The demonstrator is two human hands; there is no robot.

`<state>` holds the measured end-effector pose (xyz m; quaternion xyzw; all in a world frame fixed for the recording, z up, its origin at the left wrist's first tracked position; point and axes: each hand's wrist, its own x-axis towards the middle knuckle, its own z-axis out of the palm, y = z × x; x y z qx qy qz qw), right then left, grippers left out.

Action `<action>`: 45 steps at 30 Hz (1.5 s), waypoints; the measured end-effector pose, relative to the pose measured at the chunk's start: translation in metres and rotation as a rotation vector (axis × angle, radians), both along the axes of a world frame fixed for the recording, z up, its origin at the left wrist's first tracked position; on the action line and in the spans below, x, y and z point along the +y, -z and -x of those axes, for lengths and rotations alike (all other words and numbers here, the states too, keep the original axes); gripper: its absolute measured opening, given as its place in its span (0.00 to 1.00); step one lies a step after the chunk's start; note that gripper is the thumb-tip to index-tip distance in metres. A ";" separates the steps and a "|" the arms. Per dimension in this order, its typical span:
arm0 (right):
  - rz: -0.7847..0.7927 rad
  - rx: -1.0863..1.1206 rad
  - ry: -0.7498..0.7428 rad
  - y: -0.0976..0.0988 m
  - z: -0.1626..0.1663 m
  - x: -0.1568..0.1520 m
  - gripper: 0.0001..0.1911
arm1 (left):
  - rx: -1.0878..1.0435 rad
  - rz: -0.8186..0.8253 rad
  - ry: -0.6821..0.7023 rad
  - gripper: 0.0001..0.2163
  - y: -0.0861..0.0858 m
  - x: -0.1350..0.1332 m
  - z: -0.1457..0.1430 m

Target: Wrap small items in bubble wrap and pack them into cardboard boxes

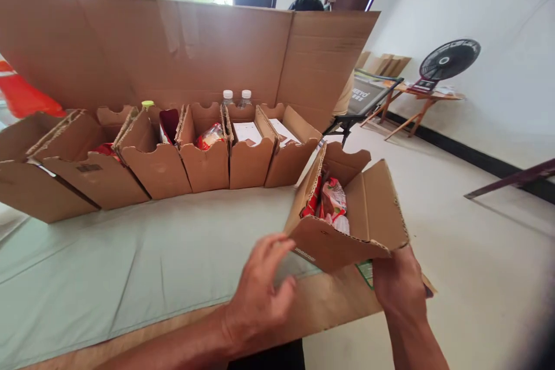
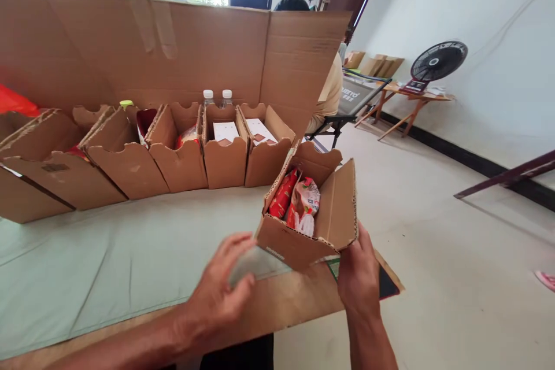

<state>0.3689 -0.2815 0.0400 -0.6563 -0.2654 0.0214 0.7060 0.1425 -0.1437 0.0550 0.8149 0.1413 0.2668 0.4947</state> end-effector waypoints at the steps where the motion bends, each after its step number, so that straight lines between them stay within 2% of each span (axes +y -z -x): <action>1: 0.015 0.019 -0.010 0.007 0.010 -0.007 0.22 | 0.018 0.024 -0.059 0.30 -0.002 0.007 -0.001; 3: 0.105 0.047 -0.028 0.021 0.030 -0.013 0.27 | 0.053 0.053 -0.073 0.34 -0.003 0.014 -0.008; 6: 0.247 0.062 0.027 0.034 0.051 -0.005 0.34 | 0.002 0.034 0.034 0.40 0.002 0.006 -0.026; 9: 0.254 0.029 0.128 0.030 0.053 0.008 0.30 | -0.053 0.015 0.070 0.41 0.005 -0.008 -0.045; 13: 0.267 -0.044 0.097 0.014 0.023 0.019 0.28 | -0.046 0.011 0.079 0.41 0.002 0.000 -0.076; 16: 0.258 -0.014 -0.002 0.006 -0.018 0.033 0.31 | 0.019 -0.008 0.118 0.43 -0.002 0.020 -0.099; 18: 0.249 -0.005 -0.039 0.003 -0.049 0.045 0.32 | 0.069 -0.036 0.153 0.43 -0.002 0.030 -0.104; 20: 0.241 -0.007 -0.065 -0.001 -0.080 0.059 0.30 | 0.112 -0.108 0.189 0.41 0.004 0.036 -0.093; 23: 0.252 0.006 -0.148 -0.009 -0.123 0.077 0.26 | 0.186 -0.293 0.202 0.34 0.025 0.038 -0.050; 26: 0.272 0.024 -0.258 -0.014 -0.156 0.092 0.27 | 0.185 -0.420 0.100 0.29 0.051 0.040 -0.001; 28: 0.280 0.034 -0.320 -0.015 -0.171 0.100 0.28 | 0.151 -0.465 0.020 0.27 0.063 0.042 0.021; 31: 0.294 0.046 -0.387 -0.015 -0.185 0.112 0.28 | 0.116 -0.496 -0.074 0.23 0.070 0.044 0.033; 35: 0.315 0.057 -0.421 -0.015 -0.189 0.125 0.29 | 0.116 -0.514 -0.108 0.22 0.068 0.046 0.028; 40: 0.351 0.028 -0.310 -0.014 -0.178 0.128 0.25 | 0.174 -0.528 -0.090 0.22 0.068 0.045 0.026; 42: 0.361 -0.024 -0.182 -0.014 -0.167 0.122 0.20 | 0.205 -0.509 -0.088 0.22 0.067 0.044 0.026; 45: 0.298 -0.155 0.092 -0.022 -0.140 0.112 0.15 | 0.251 -0.454 -0.068 0.22 0.063 0.043 0.026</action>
